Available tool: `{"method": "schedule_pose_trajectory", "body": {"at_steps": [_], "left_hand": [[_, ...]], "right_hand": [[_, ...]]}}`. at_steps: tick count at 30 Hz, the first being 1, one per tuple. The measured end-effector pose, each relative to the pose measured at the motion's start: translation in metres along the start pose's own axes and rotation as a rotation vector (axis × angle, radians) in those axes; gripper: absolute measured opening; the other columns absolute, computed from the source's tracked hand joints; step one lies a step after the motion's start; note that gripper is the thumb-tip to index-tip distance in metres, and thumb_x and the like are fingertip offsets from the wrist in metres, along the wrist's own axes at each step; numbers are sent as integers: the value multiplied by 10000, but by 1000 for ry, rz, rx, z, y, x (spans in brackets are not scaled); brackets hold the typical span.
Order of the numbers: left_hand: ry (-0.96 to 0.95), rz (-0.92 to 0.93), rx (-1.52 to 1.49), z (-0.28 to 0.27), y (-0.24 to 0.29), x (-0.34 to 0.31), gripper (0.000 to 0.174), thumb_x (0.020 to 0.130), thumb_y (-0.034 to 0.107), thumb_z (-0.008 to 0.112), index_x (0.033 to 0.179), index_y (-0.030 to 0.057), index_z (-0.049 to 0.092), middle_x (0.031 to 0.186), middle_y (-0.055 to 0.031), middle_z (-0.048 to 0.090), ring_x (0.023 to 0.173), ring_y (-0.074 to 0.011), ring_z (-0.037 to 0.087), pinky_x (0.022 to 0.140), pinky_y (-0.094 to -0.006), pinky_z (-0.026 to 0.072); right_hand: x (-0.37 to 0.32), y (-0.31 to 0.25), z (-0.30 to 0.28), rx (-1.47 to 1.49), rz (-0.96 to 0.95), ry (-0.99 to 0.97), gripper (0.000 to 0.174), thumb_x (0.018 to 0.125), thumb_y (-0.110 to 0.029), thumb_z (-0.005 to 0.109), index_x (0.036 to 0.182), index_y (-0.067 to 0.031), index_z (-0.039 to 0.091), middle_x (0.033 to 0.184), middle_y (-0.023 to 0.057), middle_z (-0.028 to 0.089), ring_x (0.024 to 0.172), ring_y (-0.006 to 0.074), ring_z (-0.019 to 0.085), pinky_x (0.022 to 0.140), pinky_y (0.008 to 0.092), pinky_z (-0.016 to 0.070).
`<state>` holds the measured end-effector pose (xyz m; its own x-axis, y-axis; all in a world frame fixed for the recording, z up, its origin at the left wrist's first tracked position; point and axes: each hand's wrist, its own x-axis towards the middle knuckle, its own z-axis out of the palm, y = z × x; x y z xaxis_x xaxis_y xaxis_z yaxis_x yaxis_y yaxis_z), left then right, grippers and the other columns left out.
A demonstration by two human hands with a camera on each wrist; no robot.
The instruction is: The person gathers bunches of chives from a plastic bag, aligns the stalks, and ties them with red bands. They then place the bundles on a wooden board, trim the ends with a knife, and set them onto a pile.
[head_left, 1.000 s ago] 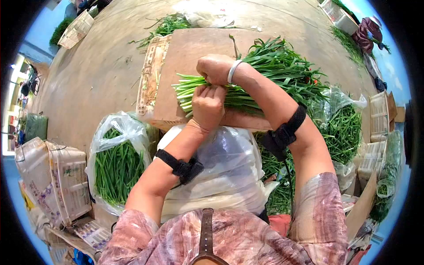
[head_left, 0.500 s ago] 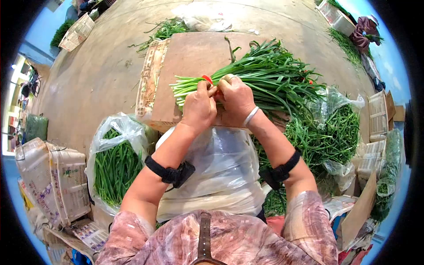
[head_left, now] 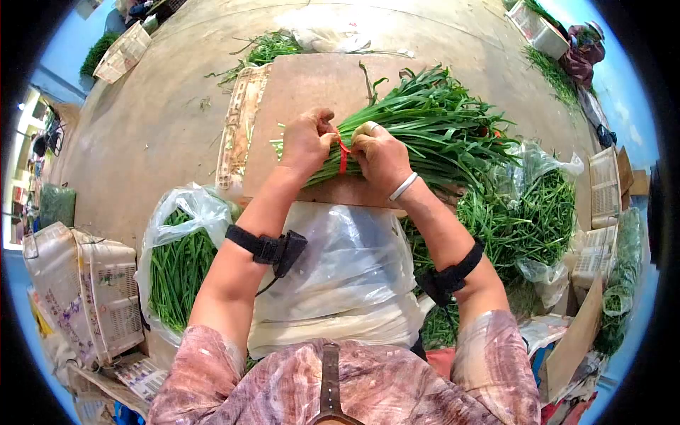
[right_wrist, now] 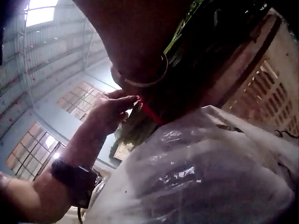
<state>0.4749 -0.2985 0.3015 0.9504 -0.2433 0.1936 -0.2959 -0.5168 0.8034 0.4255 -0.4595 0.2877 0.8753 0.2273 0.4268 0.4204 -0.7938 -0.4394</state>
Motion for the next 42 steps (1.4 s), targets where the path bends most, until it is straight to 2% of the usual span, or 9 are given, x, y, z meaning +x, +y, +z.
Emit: {"method": "schedule_pose_trajectory", "body": {"at_steps": [17,19,22,24,27,29,35,39,42], "left_hand": [[273,354,514,45,7,-64,213,705,46,538,918,26,527,760,-138,560,746,-309,556,644,-390,444],[226,470,708,50,18,-83,231,731,70,507,946,26,581,1114,-200,560,1039,-284,509,830,-349,413],[131,373,572,45,35,-114,210,736,77,555,938,50,609,1226,-233,498,1167,-313,436,907,-346,378],[149,206,53,42,40,-126,196,762,96,632,955,64,640,1259,-210,485,1035,-294,520,860,-346,427],[25,-902,-1253,46,8,-112,363,796,220,690,1089,54,555,1147,-187,531,999,-264,560,810,-364,494],[27,-1041,-1628,38,-8,-91,496,774,277,712,1158,59,488,1080,-172,544,955,-305,565,813,-419,499],[65,-682,-1531,16,11,-85,508,773,277,709,1190,100,477,1096,-108,553,968,-254,558,781,-371,506],[131,-15,-1065,-18,48,-59,431,850,254,624,1205,68,465,1048,-44,562,900,-161,550,725,-282,473],[200,151,-468,-69,108,-35,475,866,320,586,1220,20,486,1072,-70,568,881,-140,536,747,-277,448]], "right_hand": [[106,7,23,-85,-374,-621,43,661,-101,622,673,-60,621,848,116,615,783,319,589,648,391,477],[107,4,15,-119,-298,-680,83,696,-128,636,724,-51,649,874,157,621,798,335,595,693,399,477],[101,24,27,82,-228,-321,263,802,-262,607,869,-16,669,816,239,618,831,381,602,783,421,455],[99,25,39,94,-147,-528,340,825,-320,562,886,0,661,836,247,619,846,388,598,790,421,452],[104,17,34,28,-70,-806,616,861,-527,407,870,39,651,905,274,611,904,401,585,830,422,439],[106,9,30,-78,-45,-863,646,854,-554,403,855,42,652,900,263,618,898,405,588,824,420,442],[74,-25,-15,-106,-55,-578,476,855,-470,469,990,-43,632,874,214,621,813,365,596,705,452,457],[56,-60,-57,31,-12,134,397,847,-395,511,1098,-93,572,941,197,581,933,334,562,778,460,415],[64,-82,-82,259,-45,527,374,835,-294,518,1099,-30,543,903,220,580,840,378,544,772,474,409]]}}
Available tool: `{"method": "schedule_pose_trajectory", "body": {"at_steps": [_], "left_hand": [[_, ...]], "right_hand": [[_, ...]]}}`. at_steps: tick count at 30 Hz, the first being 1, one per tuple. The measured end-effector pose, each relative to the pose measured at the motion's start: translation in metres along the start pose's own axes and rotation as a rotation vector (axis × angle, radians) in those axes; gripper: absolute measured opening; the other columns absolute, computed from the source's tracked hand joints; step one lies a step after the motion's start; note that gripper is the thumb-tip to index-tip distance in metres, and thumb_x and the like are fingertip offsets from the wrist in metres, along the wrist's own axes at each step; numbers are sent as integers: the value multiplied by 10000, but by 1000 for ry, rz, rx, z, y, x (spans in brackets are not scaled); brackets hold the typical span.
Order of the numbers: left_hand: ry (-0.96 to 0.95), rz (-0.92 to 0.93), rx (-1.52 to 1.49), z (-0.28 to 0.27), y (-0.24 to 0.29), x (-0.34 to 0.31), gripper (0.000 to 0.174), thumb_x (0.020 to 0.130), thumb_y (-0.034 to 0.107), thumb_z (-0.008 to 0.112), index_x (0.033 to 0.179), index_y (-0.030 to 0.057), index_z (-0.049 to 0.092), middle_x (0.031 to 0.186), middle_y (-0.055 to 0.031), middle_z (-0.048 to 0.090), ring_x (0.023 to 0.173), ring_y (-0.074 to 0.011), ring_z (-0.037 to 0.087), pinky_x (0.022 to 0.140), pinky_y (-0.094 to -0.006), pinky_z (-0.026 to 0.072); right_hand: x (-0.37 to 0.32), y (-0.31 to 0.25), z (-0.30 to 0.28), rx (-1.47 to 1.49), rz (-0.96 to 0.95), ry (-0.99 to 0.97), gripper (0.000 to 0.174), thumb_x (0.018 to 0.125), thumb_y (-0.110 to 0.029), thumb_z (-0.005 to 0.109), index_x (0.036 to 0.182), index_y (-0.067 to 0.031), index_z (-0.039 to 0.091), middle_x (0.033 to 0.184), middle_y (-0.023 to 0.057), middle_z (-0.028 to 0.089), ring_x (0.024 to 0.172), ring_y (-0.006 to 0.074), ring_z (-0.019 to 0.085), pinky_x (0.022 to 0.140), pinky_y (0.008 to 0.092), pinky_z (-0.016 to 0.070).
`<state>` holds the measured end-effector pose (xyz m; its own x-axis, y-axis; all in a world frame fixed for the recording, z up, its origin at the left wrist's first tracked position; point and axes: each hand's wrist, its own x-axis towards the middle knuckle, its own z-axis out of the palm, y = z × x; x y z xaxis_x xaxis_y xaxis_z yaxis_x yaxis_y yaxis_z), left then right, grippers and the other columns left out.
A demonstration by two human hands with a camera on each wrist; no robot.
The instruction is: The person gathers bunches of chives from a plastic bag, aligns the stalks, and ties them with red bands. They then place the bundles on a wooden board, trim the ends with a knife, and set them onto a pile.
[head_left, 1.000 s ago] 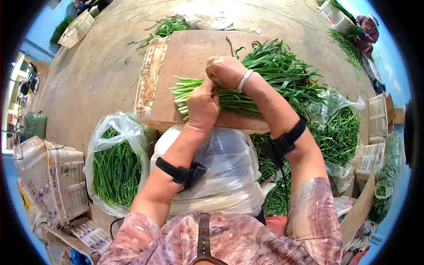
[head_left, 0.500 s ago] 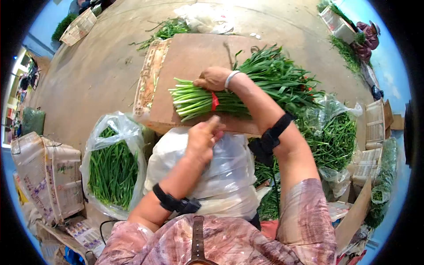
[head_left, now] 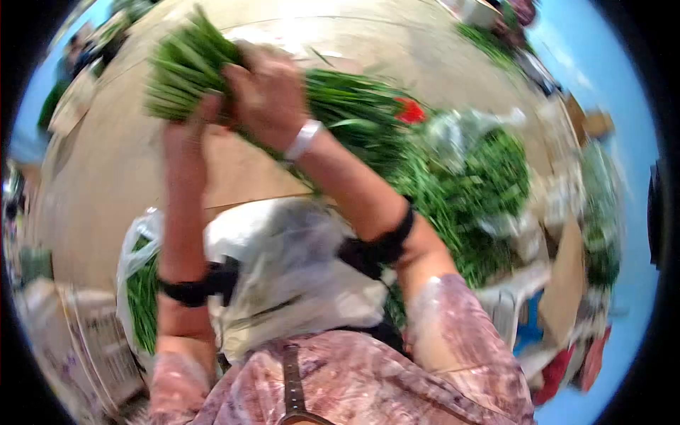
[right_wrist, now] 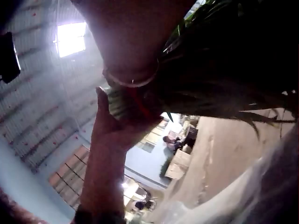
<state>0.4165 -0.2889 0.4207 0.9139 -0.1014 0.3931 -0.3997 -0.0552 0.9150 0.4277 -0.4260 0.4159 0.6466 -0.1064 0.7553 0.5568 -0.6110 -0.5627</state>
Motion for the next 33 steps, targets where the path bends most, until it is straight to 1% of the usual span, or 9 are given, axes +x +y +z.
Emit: {"method": "schedule_pose_trajectory", "body": {"at_steps": [6,11,15,20,21,24,26,27,33], "left_hand": [[-214,462,798,26,114,39,512,670,256,770,1086,11,598,951,-117,658,800,-155,637,687,-268,510],[-734,144,696,106,77,7,839,538,105,762,1274,-27,383,944,-149,619,748,-205,616,662,-304,508],[-1017,265,909,142,-81,-3,1040,448,243,845,1304,-43,329,1097,-251,555,1039,-355,544,879,-390,439],[-1123,278,954,161,-93,-7,1168,461,316,848,1377,-4,199,1014,-253,579,967,-386,559,814,-416,460],[-1158,228,1003,165,-83,-1,1199,457,326,850,1389,4,168,1019,-258,577,962,-385,561,806,-417,463],[-1121,255,1111,170,-75,-5,1301,399,416,857,1394,-7,133,1143,-255,515,1051,-394,516,863,-429,439],[-1093,234,1229,180,-67,-20,1333,369,437,859,1394,-3,128,1262,-255,419,1182,-374,418,956,-455,367],[-1082,221,1283,183,-66,-25,1360,354,442,860,1401,10,108,1331,-262,354,1257,-365,349,1015,-465,315],[-947,353,1321,184,-87,-30,1280,364,417,859,1378,17,187,1319,-232,367,1262,-357,336,1020,-494,291]], "right_hand": [[-12,-48,-30,593,-67,574,572,827,-90,425,1339,80,235,1130,311,434,1048,448,406,971,437,297],[-115,-11,-41,1038,369,398,396,808,-32,502,1190,41,428,1041,91,549,945,126,529,762,260,444],[-199,43,-105,584,854,-261,233,793,-120,573,946,56,566,765,53,616,674,87,566,608,262,471],[-373,128,-205,79,1356,-95,342,787,-232,618,1040,-1,621,856,137,669,707,193,642,646,327,515],[-459,163,-214,-501,693,-329,257,762,-231,639,872,1,653,797,137,665,677,218,634,592,341,505],[-591,189,-203,-48,1730,-149,209,732,-148,561,584,-2,581,483,144,547,387,275,536,450,385,449],[-663,194,-179,-915,1069,-456,227,720,-173,611,638,38,603,638,210,613,611,314,629,545,402,490],[-595,176,-183,-532,1900,-501,415,782,-326,594,879,77,619,917,253,606,763,328,609,678,435,480],[-563,182,-153,-474,1929,-138,217,757,-189,632,796,24,655,797,220,651,719,357,638,642,438,506]]}}
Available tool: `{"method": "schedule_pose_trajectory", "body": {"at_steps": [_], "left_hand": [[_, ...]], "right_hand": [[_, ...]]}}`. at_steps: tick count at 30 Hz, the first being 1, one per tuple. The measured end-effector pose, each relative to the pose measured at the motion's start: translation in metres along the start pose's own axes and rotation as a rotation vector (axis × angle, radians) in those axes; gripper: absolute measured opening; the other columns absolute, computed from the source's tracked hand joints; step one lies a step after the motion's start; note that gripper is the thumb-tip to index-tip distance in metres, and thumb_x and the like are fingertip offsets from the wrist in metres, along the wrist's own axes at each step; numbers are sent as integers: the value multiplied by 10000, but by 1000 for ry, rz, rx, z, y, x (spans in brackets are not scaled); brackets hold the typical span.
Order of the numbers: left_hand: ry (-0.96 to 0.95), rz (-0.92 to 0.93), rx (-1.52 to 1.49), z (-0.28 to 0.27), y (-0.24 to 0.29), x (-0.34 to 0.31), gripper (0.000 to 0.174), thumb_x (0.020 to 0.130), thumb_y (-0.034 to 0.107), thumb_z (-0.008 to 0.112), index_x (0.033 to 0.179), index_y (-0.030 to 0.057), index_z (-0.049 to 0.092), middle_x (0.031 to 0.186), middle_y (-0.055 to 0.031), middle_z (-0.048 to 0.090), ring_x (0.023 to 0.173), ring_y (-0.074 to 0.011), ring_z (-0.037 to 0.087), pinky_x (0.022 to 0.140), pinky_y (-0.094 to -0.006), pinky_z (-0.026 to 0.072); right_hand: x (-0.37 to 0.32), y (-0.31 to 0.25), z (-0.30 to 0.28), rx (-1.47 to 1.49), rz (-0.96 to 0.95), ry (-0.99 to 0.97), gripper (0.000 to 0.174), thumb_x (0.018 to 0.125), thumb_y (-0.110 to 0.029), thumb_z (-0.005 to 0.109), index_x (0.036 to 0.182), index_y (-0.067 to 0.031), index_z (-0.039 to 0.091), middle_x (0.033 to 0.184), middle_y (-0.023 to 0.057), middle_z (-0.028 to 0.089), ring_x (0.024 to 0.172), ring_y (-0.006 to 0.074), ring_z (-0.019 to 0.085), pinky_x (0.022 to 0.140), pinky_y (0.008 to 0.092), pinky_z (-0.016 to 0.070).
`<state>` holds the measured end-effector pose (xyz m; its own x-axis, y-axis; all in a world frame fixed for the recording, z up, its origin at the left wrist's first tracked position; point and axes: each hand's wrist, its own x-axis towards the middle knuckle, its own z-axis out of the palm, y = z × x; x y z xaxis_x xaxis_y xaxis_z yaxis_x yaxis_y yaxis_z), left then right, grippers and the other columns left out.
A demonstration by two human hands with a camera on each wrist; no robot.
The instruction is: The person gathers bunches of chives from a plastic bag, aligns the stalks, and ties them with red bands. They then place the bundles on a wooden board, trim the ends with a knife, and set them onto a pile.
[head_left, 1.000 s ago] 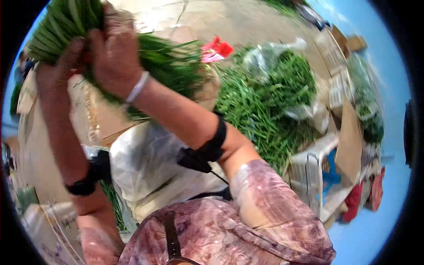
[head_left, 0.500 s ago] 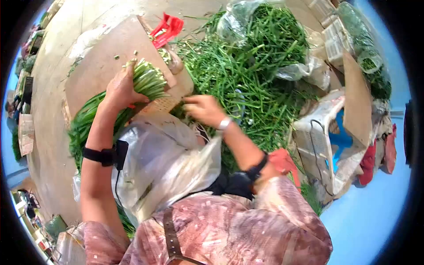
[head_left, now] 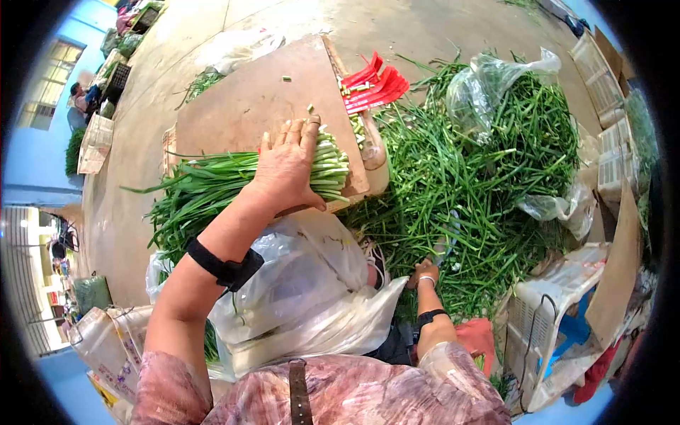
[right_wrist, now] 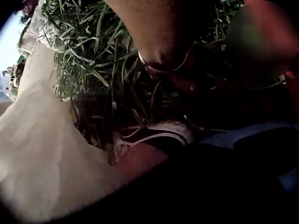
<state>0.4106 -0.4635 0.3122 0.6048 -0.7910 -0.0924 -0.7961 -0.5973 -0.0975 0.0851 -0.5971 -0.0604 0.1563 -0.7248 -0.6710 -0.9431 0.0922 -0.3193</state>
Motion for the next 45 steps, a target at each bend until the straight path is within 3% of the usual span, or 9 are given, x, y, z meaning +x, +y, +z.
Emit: {"method": "schedule_pose_trajectory", "body": {"at_steps": [8,12,19,23,29,39,43,44,45], "left_hand": [[-26,-11,-179,7,-7,7,1056,424,291,823,1283,-37,304,1027,-216,550,981,-359,545,841,-405,456],[-49,28,-242,4,-15,10,1117,408,326,853,1276,-92,289,1050,-233,552,999,-373,545,849,-409,456],[-225,232,-373,-21,-48,19,1266,378,414,867,1344,-66,203,1346,-261,318,1274,-362,305,1029,-391,311],[-211,138,-170,-25,-32,16,1304,366,425,865,1375,-25,172,1395,-248,273,1322,-376,225,1046,-539,229],[-68,96,-216,-3,-19,4,1136,357,351,875,1264,-46,318,1098,-222,547,1052,-354,536,906,-473,413],[-64,20,-163,7,-16,5,734,465,240,825,1040,-53,474,1005,-211,585,927,-332,602,776,-405,507],[-116,13,-204,1,-15,3,723,481,237,823,1053,-50,485,1031,-203,582,942,-321,602,791,-396,506],[-119,19,-187,0,-14,3,721,484,234,822,1059,-46,487,1034,-200,583,945,-319,602,793,-395,506],[-123,24,-168,-1,-14,3,719,488,231,821,1065,-42,490,1036,-197,584,948,-317,602,795,-393,505]], "right_hand": [[0,17,9,198,172,107,212,752,-173,626,769,38,628,747,197,639,661,324,604,604,405,459],[-20,71,-31,238,-331,344,283,806,-272,583,706,-7,598,681,144,602,562,250,556,504,356,422],[-156,20,-185,1531,125,-502,188,866,-195,573,796,-30,516,573,32,460,427,139,470,358,275,378],[-143,35,-192,269,30,-229,164,853,-179,566,769,-39,553,539,35,510,396,125,472,339,261,379],[-211,-43,-196,299,-380,-228,241,825,-79,594,999,19,459,672,76,583,485,130,555,406,263,445],[-268,-200,-174,484,-785,-190,140,877,-130,535,927,0,514,656,43,587,513,92,554,440,244,439],[-266,-212,-148,291,-874,-66,191,859,-153,550,891,24,484,669,184,602,623,357,607,561,416,468],[-261,-210,-140,183,-981,48,163,893,-154,516,915,5,486,638,60,577,468,105,531,426,260,431],[-258,-212,-133,160,-968,62,170,890,-154,520,907,10,481,642,84,582,481,146,549,438,285,438]]}}
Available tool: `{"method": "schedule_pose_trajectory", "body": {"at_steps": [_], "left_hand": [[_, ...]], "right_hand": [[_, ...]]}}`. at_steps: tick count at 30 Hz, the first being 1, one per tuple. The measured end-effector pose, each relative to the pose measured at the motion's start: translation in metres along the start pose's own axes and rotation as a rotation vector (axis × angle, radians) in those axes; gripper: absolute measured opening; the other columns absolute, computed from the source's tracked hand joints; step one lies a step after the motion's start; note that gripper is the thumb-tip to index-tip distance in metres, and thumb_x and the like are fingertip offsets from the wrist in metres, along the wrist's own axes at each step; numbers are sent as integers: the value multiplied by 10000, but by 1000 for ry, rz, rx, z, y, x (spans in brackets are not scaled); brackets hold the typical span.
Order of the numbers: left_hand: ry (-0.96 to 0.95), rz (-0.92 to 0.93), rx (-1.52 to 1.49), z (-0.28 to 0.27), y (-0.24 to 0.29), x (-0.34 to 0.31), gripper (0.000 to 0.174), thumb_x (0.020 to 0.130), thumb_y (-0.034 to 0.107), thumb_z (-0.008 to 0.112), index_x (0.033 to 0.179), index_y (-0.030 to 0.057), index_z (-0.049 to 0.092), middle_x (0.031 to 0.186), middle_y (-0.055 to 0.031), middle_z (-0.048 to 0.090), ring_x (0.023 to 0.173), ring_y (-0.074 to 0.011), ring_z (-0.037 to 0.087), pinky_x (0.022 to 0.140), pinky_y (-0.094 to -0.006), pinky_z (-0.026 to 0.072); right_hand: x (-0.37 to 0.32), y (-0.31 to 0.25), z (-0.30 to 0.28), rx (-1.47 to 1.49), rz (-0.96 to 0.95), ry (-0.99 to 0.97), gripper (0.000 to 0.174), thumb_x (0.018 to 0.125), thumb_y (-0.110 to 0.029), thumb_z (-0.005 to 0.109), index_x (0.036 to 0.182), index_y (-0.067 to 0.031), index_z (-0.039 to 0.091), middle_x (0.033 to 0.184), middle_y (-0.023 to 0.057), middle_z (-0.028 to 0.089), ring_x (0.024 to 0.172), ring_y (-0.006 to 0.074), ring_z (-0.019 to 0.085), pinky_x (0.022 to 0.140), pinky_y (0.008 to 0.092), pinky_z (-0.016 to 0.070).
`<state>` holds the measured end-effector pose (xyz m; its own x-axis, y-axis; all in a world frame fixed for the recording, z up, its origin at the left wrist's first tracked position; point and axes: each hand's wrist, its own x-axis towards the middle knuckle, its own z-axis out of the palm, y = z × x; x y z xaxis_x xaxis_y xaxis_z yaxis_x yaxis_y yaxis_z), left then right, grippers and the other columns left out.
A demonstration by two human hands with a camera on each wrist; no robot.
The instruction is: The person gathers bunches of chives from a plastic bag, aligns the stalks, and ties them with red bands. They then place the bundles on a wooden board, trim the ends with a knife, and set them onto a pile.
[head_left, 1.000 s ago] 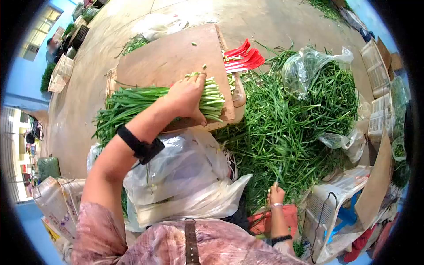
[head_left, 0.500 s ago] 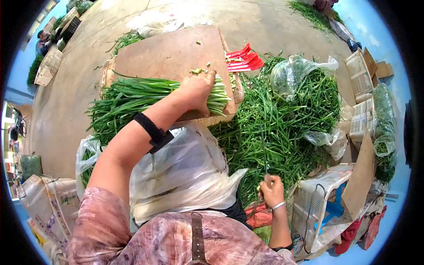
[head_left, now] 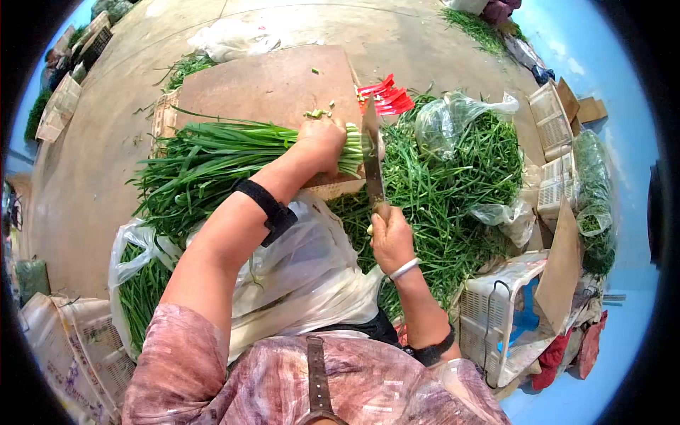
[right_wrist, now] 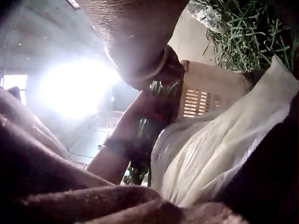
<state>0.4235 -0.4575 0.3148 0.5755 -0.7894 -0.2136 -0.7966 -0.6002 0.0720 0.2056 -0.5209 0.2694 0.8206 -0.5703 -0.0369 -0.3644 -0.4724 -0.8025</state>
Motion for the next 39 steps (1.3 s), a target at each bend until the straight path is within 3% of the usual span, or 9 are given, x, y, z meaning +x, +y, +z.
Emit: {"method": "schedule_pose_trajectory", "body": {"at_steps": [2,4,15,23,25,27,32,33,39], "left_hand": [[4,-10,5,4,0,3,714,489,227,819,1067,-37,493,1038,-194,584,947,-312,603,795,-391,506],[3,-22,7,4,0,3,710,490,224,818,1069,-32,496,1039,-191,584,947,-307,605,795,-390,506],[73,28,73,11,1,4,615,505,240,817,995,-2,536,931,-154,636,869,-272,640,740,-371,519],[65,13,35,11,3,5,605,499,196,804,986,-16,513,919,-183,619,881,-341,619,770,-392,515],[63,37,93,13,2,6,623,497,260,815,986,-10,539,920,-177,633,869,-297,633,757,-370,513],[52,5,49,8,4,5,616,493,206,810,978,-33,515,939,-200,624,901,-329,618,795,-399,504],[52,7,66,9,2,6,636,499,214,801,994,-49,501,945,-206,622,909,-335,613,797,-402,502],[57,6,68,4,3,7,636,499,214,801,994,-49,501,945,-206,622,909,-335,613,797,-402,502],[76,9,74,6,6,2,589,506,228,784,973,-14,519,972,-191,609,923,-324,606,806,-400,495]], "right_hand": [[2,4,7,-29,13,3,178,886,-155,525,898,16,475,645,107,587,493,186,568,450,311,446],[4,-8,4,-51,58,-46,236,864,-177,531,889,36,432,726,287,578,710,472,563,608,507,454],[55,-23,11,-144,-68,-129,273,868,-196,519,850,69,457,760,308,566,739,468,561,639,487,463],[40,-13,13,-58,210,-238,249,861,-183,521,873,64,494,795,289,584,776,451,575,698,479,466],[56,-5,30,-473,-371,-256,253,846,-157,535,898,83,476,809,307,586,782,432,588,705,472,474],[79,-9,50,-205,70,-180,238,871,-148,474,896,88,491,818,278,585,761,405,602,681,445,490],[51,-11,28,-304,-77,-297,262,854,-147,517,925,100,465,815,300,602,788,427,603,711,463,489],[40,-7,31,-150,140,-214,259,865,-163,508,919,87,473,808,295,600,789,428,601,712,461,491],[89,-7,25,-208,-13,-172,286,873,-182,497,959,88,461,840,290,601,811,420,608,720,466,493]]}}
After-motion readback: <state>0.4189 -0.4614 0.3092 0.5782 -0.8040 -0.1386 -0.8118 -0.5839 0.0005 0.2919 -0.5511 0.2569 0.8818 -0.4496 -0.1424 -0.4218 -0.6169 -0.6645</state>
